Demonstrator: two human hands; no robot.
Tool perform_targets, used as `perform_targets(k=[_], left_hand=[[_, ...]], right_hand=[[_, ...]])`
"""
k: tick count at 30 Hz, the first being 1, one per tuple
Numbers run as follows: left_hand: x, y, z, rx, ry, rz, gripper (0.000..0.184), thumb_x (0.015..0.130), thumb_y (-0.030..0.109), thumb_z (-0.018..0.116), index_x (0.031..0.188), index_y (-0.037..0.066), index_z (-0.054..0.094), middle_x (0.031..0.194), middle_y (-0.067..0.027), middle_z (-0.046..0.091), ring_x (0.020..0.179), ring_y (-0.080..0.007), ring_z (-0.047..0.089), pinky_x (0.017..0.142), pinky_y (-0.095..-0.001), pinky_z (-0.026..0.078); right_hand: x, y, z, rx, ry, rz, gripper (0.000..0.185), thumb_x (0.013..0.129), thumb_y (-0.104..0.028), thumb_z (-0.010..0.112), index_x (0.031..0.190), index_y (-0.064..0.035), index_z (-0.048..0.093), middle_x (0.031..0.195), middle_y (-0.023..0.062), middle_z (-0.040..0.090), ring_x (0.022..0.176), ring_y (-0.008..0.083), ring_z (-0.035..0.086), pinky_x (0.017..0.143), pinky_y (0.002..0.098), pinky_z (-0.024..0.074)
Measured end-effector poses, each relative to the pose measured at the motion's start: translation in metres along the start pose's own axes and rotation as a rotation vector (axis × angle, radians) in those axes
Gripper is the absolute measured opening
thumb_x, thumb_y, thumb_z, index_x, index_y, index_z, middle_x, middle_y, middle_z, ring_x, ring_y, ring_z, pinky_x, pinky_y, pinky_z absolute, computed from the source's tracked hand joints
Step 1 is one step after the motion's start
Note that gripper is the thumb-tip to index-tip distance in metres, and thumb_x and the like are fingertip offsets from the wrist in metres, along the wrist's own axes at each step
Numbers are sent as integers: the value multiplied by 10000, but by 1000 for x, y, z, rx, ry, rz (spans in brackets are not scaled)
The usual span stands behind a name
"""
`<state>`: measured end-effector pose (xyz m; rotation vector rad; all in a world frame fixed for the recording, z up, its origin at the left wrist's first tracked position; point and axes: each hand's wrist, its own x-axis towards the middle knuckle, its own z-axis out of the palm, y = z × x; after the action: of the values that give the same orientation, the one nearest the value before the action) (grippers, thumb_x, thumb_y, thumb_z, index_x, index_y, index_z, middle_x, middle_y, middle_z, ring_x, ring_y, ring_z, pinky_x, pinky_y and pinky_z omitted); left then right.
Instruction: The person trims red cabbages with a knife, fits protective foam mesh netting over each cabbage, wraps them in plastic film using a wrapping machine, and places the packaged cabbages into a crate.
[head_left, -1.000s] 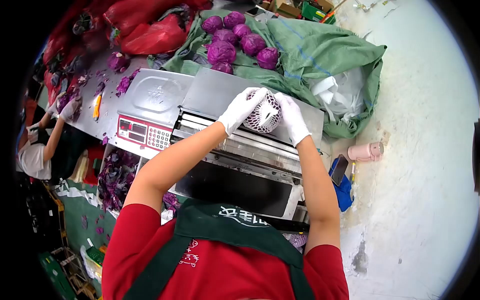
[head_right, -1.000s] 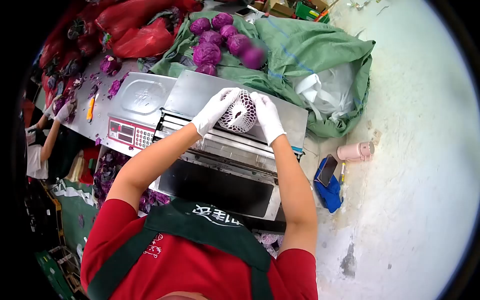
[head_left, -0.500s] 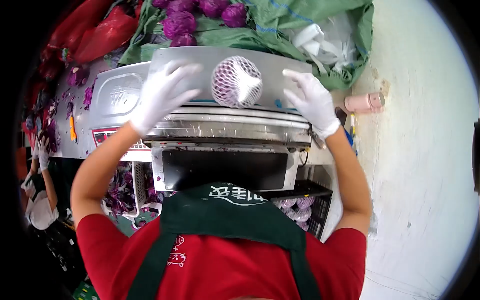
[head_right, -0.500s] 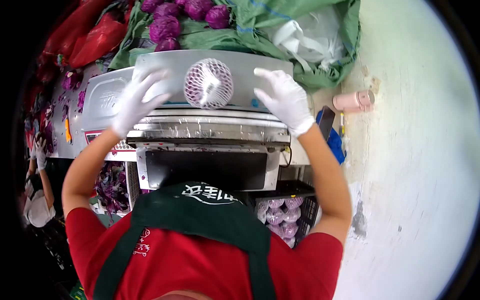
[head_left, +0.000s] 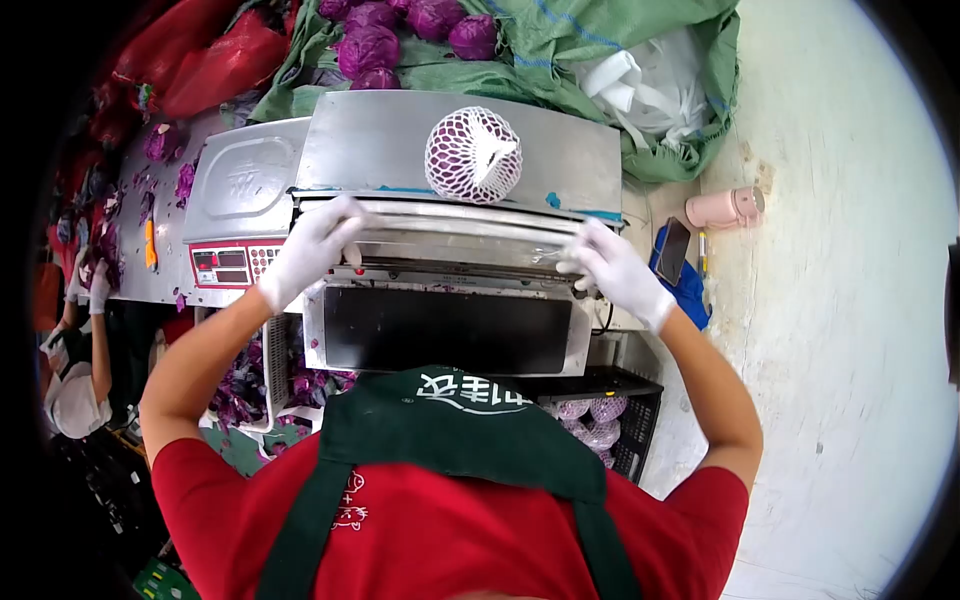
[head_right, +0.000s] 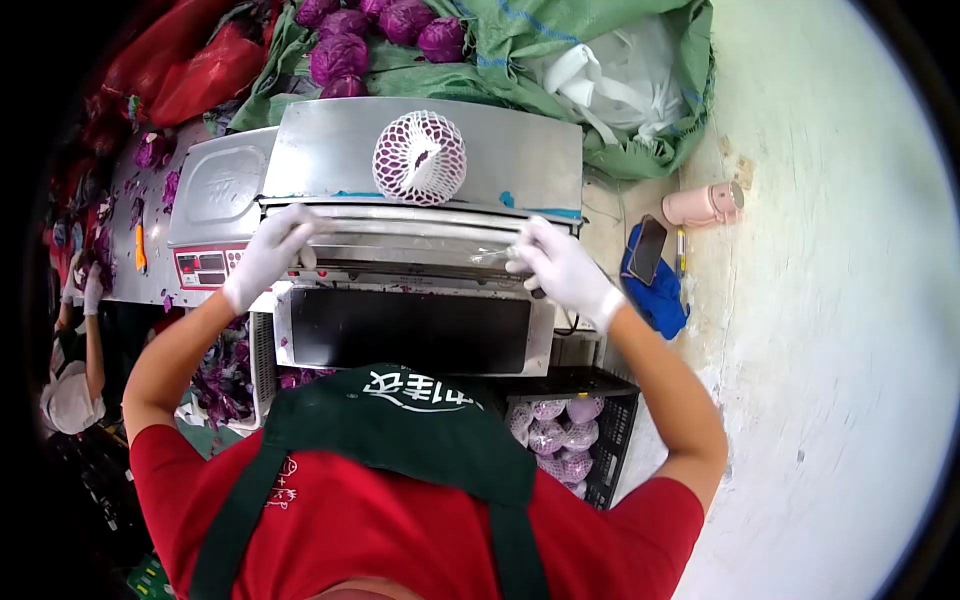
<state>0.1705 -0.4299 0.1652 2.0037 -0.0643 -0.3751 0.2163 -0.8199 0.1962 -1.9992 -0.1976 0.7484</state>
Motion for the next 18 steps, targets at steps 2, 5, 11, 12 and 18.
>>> perform_targets(k=[2, 5, 11, 12, 18], left_hand=[[-26, 27, -5, -308, 90, -69, 158, 994, 144, 454, 947, 25, 548, 960, -113, 680, 725, -140, 655, 616, -251, 508], [-34, 54, -22, -300, 275, 279, 180, 994, 156, 457, 966, -4, 535, 909, -147, 685, 772, -180, 672, 725, -284, 543], [79, 48, -28, 269, 165, 711, 990, 662, 235, 848, 1455, 38, 291, 1458, -135, 404, 1332, -277, 413, 1123, -388, 306], [94, 40, -15, 467, 107, 677, 1042, 623, 296, 865, 1453, 39, 290, 1463, -151, 387, 1334, -300, 406, 1125, -391, 299], [131, 31, 19, -71, -165, 300, 1080, 653, 335, 863, 1487, 111, 215, 1444, -141, 408, 1316, -305, 430, 1105, -361, 337]], right_hand=[[-21, -14, -11, 198, 6, -32, 88, 986, -145, 461, 940, -70, 463, 879, 78, 622, 784, 176, 676, 669, 273, 538], [-30, -53, -39, 347, 57, -395, 133, 988, -159, 500, 922, -54, 457, 846, 88, 617, 810, 202, 678, 737, 308, 566], [88, -55, -47, -628, 536, -822, 451, 787, 114, 494, 1203, -57, 519, 1069, 132, 616, 932, 259, 641, 825, 319, 514], [116, -37, -41, -664, 436, -935, 579, 743, 108, 496, 1285, -95, 496, 1152, 177, 580, 976, 322, 621, 834, 349, 516], [145, -20, 8, -255, -7, -600, 759, 845, -189, 669, 1469, -140, 239, 1401, 196, 431, 1235, 335, 503, 1029, 372, 418]])
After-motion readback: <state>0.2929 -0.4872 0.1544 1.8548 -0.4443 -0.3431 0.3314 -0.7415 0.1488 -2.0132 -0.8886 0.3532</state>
